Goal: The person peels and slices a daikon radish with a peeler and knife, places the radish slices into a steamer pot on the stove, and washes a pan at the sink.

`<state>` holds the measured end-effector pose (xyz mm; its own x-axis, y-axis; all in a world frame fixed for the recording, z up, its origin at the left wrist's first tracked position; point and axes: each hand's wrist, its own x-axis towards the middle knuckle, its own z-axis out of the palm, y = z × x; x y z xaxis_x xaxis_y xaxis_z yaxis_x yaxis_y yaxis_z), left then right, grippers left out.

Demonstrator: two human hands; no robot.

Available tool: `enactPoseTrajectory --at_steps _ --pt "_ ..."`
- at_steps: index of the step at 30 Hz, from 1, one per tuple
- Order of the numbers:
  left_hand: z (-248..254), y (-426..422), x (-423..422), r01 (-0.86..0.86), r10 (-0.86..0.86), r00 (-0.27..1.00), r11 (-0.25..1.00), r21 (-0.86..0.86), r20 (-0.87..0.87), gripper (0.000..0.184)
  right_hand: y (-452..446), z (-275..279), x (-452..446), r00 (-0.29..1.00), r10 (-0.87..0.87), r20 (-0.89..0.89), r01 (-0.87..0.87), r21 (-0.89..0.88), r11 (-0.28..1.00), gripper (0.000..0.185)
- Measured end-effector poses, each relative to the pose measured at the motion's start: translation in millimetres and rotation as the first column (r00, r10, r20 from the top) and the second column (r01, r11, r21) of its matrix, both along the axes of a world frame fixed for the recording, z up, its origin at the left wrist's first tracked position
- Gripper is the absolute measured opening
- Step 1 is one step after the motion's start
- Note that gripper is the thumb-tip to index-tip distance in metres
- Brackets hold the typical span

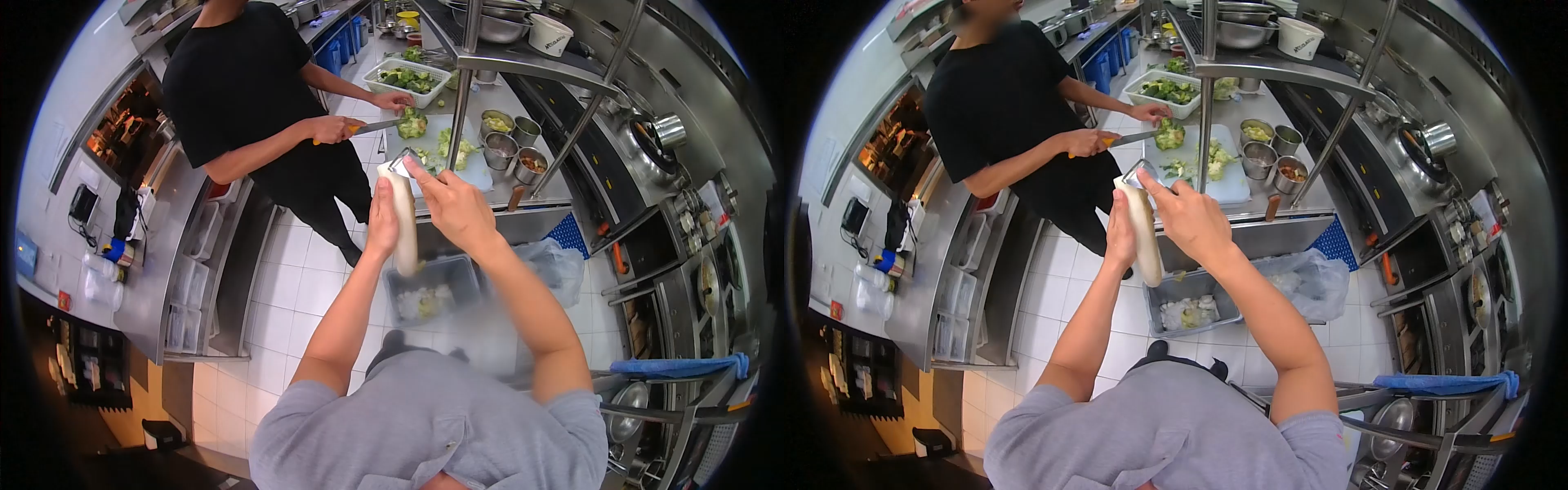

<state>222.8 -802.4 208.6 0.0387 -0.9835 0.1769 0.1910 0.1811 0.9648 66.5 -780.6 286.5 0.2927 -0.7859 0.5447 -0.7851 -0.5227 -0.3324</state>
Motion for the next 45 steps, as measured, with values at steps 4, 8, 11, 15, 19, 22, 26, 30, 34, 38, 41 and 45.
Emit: enactPoseTrajectory --at_steps 4,8,11,15,19,22,26,30,34,38,41,45 --pt "-2 -4 4 0.036 -0.037 0.999 0.999 -0.019 -0.003 0.060 -2 -3 1 1.000 0.012 0.005 -0.012 0.012 1.000 0.057" --pt "0 -9 2 -0.009 0.006 0.994 1.000 -0.029 -0.111 0.062 15 -35 5 0.990 0.048 0.134 -0.050 0.009 0.999 0.059" --pt "16 -15 8 -0.060 0.062 0.966 0.998 0.016 -0.252 0.062 43 -92 6 0.969 0.128 0.211 -0.129 -0.009 0.992 0.064" --pt "21 -23 21 -0.176 0.191 0.916 0.982 0.074 -0.354 0.066 94 -174 7 0.982 0.023 0.188 -0.044 0.108 0.993 0.065" --pt "9 -53 41 -0.176 0.212 0.862 0.977 0.120 -0.461 0.067 106 -289 1 0.994 -0.045 0.095 0.013 0.315 0.949 0.064" --pt "5 -60 46 -0.214 0.266 0.857 0.963 0.166 -0.441 0.068 89 -279 -16 0.984 -0.109 0.139 0.039 0.434 0.900 0.059" --pt "2 -45 45 -0.222 0.277 0.900 0.956 0.191 -0.337 0.064 64 -211 -23 0.876 -0.048 0.480 -0.079 0.241 0.967 0.049" --pt "6 -27 31 -0.120 0.134 0.961 0.990 0.069 -0.241 0.062 27 -101 -19 0.908 0.018 0.419 -0.069 0.107 0.992 0.047" --pt "-1 -19 20 -0.055 0.057 0.970 0.998 0.015 -0.234 0.056 6 -23 2 0.981 0.045 0.190 -0.041 -0.023 0.999 0.051" --pt "0 -13 19 -0.010 0.005 0.983 1.000 -0.024 -0.181 0.049 -7 -2 14 0.991 0.056 0.120 -0.051 -0.044 0.998 0.055" --pt "8 -4 21 -0.033 0.028 0.985 0.999 -0.030 -0.168 0.046 -10 -1 17 0.990 0.092 0.109 -0.090 -0.021 0.996 0.055" --pt "8 -4 27 -0.045 0.040 0.995 0.997 -0.057 -0.090 0.044 -14 -1 20 0.987 0.109 0.119 -0.108 -0.018 0.994 0.056"
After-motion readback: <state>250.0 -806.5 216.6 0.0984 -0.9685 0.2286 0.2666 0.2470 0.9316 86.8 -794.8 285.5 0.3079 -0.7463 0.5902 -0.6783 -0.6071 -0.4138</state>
